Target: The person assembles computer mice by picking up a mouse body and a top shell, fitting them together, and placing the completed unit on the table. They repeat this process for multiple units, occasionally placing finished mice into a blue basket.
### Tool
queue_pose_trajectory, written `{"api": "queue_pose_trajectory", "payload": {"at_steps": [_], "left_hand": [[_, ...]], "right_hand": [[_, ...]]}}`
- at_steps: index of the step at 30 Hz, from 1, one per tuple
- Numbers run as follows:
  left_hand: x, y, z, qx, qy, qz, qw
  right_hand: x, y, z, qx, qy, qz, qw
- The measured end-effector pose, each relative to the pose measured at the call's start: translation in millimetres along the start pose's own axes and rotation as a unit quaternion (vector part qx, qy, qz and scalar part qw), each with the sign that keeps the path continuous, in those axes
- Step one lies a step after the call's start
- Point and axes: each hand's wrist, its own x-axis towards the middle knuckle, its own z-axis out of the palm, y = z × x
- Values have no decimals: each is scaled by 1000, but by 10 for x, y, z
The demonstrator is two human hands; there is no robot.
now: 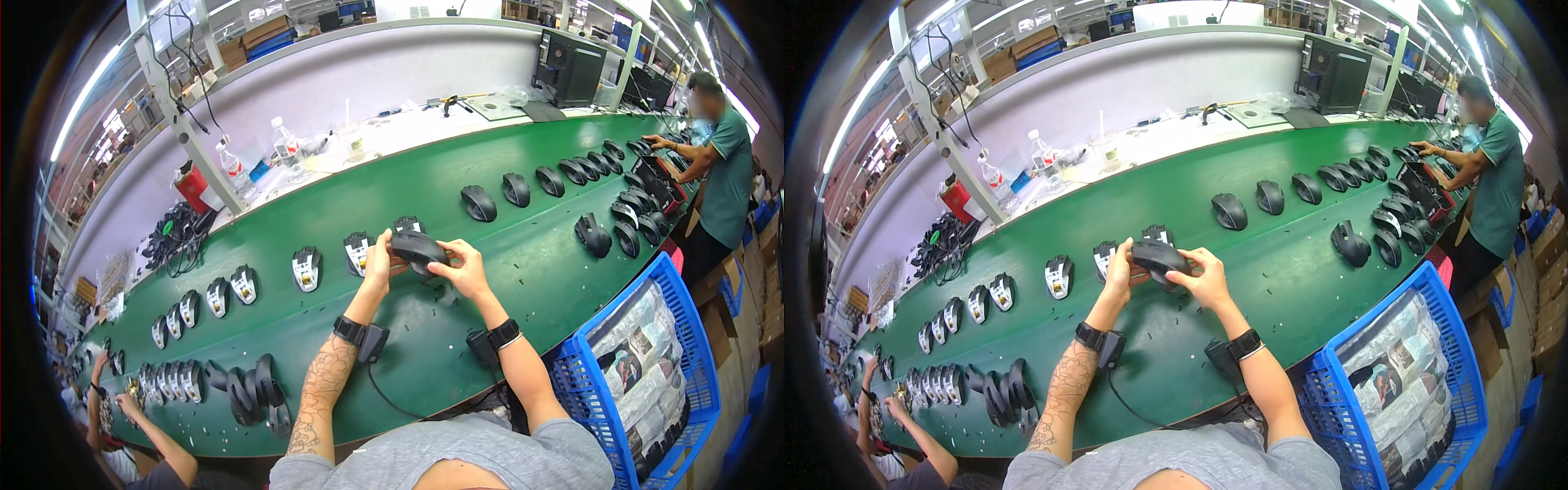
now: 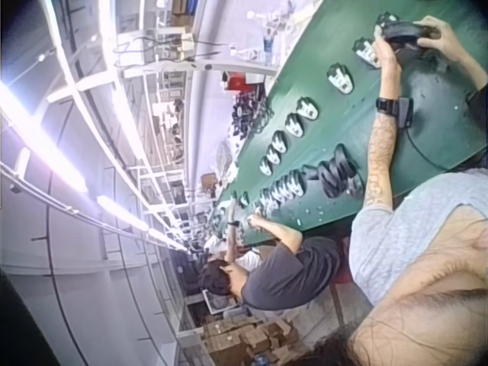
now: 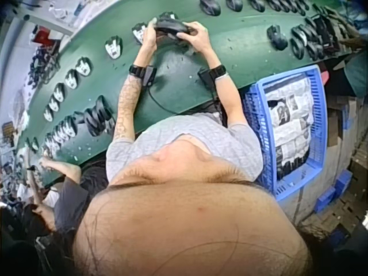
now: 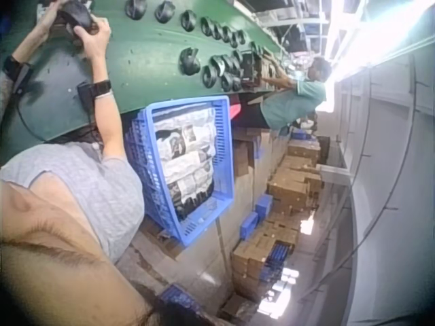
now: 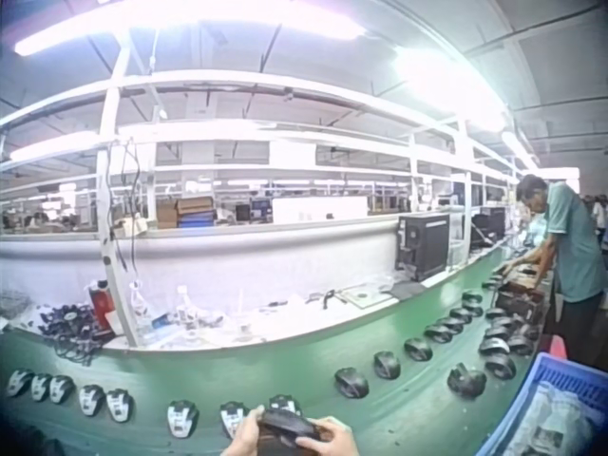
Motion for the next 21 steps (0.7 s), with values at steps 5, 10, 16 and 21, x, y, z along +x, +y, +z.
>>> {"api": "queue_pose_trajectory", "payload": {"at_steps": [5,10,16,21], "left_hand": [[-52,105,52,116,-50,-18,992],[10,42,-4,89,-70,-24,993],[-32,44,68,89,-72,8,993],[147,-66,151,369,-12,325,871]], "right_hand": [[73,265,-37,131,12,66,989],[51,191,-51,177,2,93,980],[70,148,-73,155,25,136,978],[124,300,-278,-263,249,32,932]]}}
